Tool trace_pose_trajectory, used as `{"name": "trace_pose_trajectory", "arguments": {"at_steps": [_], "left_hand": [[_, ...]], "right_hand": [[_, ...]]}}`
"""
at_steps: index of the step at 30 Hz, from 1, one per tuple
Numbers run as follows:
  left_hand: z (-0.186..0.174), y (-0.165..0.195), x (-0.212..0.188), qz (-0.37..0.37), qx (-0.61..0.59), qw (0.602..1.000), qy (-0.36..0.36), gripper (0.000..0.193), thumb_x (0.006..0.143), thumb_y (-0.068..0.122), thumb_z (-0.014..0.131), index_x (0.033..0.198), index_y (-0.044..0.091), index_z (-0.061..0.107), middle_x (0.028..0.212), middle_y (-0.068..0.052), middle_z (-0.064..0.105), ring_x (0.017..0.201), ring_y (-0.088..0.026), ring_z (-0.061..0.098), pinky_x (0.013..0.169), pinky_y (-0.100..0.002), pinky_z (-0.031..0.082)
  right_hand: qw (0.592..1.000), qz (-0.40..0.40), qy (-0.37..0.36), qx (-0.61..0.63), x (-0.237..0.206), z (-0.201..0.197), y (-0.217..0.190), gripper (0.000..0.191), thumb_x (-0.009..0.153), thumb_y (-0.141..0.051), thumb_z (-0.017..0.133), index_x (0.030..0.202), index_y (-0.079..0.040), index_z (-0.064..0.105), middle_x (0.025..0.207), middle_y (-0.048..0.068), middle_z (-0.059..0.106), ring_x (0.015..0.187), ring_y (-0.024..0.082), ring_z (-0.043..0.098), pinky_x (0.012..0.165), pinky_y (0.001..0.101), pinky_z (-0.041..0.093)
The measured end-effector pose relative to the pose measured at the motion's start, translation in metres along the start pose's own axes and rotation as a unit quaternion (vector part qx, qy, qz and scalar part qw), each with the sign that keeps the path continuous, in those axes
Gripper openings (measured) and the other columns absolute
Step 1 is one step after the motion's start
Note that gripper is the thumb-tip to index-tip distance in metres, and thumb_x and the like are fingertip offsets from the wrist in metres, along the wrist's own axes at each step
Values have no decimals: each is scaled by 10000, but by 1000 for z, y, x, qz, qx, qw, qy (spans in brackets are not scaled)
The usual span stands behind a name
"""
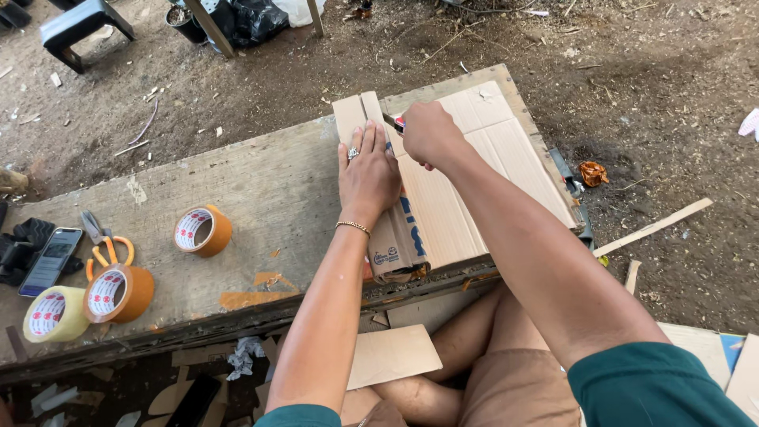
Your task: The person assembles a cardboard box by folding its flaps and securing them with a utility knife and packing tape. They repeatedly cut and fold the cardboard, then apply tape to seal the box.
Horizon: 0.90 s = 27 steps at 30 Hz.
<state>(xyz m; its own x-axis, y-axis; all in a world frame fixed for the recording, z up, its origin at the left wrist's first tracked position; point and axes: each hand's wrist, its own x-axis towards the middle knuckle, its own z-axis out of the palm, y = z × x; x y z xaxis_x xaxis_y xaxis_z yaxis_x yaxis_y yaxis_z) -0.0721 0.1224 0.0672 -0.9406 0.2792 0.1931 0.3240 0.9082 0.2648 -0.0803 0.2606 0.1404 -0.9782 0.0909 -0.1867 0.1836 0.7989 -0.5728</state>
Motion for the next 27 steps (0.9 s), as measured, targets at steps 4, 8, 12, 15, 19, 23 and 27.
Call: {"name": "trace_pose_trajectory", "arguments": {"at_steps": [4, 8, 12, 15, 19, 23, 27], "left_hand": [[0, 0, -1, 2, 5, 1000, 6, 586, 1017, 283, 387, 1557, 58, 360, 1649, -96, 308, 1526, -279, 259, 1237, -496, 155], [-1, -2, -1, 3, -1, 1000, 2, 575, 1028, 284, 379, 1560, 65, 367, 1652, -92, 314, 1529, -280, 265, 1243, -501, 159], [-2, -3, -3, 2, 0, 1000, -4, 591, 1008, 286, 386, 1555, 62, 363, 1650, -91, 303, 1524, -282, 260, 1236, -496, 157], [-2, -3, -6, -3, 0, 1000, -8, 563, 1032, 284, 360, 1555, 75, 363, 1659, -94, 291, 1527, -285, 262, 1239, -499, 155], [-2, -3, -9, -11, -8, 1000, -20, 578, 1032, 282, 349, 1571, 73, 334, 1665, -79, 273, 1533, -274, 239, 1245, -493, 148], [-1, -3, -14, -6, 3, 999, -35, 602, 1020, 283, 360, 1580, 67, 309, 1671, -73, 254, 1541, -264, 214, 1247, -491, 135], [-1, 1, -20, 2, 3, 999, -40, 609, 1025, 278, 363, 1588, 59, 296, 1679, -63, 248, 1552, -261, 204, 1251, -498, 124]], "right_hand": [[999, -22, -1, -29, 1, 5, 0, 108, 842, 80, 588, 812, 98, 690, 721, 239, 693, 590, 315, 733, 503, 410, 603], [999, -2, -34, -38, 5, 3, -5, 142, 852, 80, 582, 799, 113, 710, 708, 232, 718, 606, 295, 752, 531, 385, 614], [997, -5, -78, -14, -7, -10, -4, 203, 909, 53, 515, 876, 99, 710, 726, 231, 722, 604, 292, 755, 501, 393, 616], [996, -6, -90, -2, -32, -14, 0, 242, 939, 22, 478, 949, 80, 712, 737, 218, 725, 596, 273, 753, 495, 371, 606], [996, -2, -85, 26, -76, -10, 6, 320, 943, 2, 463, 1164, 16, 694, 762, 209, 723, 568, 270, 739, 484, 367, 609], [995, 1, -93, 42, -127, -5, 13, 400, 952, -33, 492, 1327, -34, 631, 758, 209, 736, 538, 271, 730, 481, 376, 626], [994, 19, -101, 35, -176, -8, 28, 411, 953, -51, 482, 1337, -54, 628, 757, 241, 742, 538, 285, 726, 511, 390, 624]]}}
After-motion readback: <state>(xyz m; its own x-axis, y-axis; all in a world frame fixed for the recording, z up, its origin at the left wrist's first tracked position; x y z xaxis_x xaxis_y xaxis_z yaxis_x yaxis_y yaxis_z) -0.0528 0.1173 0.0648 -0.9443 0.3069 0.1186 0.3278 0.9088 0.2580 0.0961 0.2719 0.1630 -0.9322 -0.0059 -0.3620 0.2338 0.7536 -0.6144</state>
